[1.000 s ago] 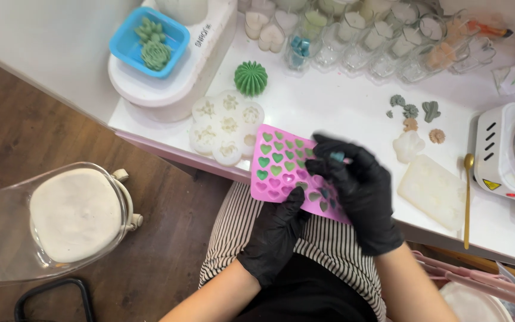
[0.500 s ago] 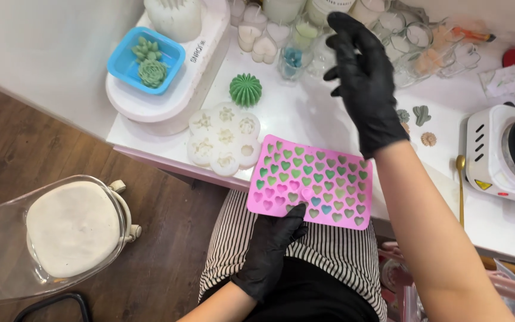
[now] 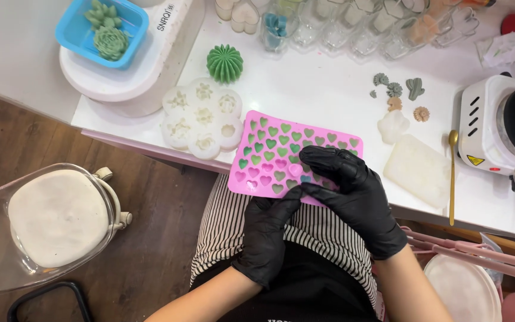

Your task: Demolding various wax shapes such as succulents and small hearts from silicone molds at a workbench.

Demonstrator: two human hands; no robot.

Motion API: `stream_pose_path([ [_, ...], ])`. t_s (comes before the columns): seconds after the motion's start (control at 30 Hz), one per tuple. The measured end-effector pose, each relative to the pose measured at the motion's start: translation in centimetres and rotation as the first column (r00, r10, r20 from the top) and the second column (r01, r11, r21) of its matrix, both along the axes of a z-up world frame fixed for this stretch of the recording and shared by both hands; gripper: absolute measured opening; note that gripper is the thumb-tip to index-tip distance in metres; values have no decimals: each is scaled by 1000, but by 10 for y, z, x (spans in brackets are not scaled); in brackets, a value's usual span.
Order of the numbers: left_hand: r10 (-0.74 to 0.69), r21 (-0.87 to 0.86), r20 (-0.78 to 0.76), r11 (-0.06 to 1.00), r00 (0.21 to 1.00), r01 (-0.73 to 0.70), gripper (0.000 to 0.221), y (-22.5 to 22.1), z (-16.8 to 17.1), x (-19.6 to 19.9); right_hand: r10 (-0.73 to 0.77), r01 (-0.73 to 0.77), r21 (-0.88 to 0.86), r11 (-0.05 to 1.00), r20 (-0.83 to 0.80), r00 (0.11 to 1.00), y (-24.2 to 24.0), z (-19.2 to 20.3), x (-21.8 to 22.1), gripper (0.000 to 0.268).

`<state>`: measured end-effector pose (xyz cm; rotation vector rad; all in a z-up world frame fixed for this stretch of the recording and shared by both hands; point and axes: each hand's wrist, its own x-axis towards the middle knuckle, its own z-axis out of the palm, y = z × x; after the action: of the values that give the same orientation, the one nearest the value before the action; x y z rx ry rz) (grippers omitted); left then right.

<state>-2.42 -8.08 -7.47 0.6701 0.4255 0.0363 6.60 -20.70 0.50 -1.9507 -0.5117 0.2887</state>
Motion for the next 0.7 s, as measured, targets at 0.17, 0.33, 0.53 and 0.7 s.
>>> stream_pose_path([
  [0.17, 70, -74, 65, 995, 995, -65, 28, -7, 3, 3, -47, 64, -72, 995, 222, 974, 2, -7, -5, 54],
  [0.33, 72, -156, 136, 986, 988, -51, 33, -15, 9, 6, -133, 132, 14, 991, 110, 985, -1, -11, -7, 50],
  [0.53, 58, -307, 121, 952, 991, -18, 31, -22, -1, 8, -129, 130, -16, 991, 54, 990, 2, -4, -8, 46],
  [0.7, 34, -231, 106, 973, 994, -9, 34, -25, -8, 8, -129, 126, 124, 984, 16, 992, 0, -12, -12, 41],
])
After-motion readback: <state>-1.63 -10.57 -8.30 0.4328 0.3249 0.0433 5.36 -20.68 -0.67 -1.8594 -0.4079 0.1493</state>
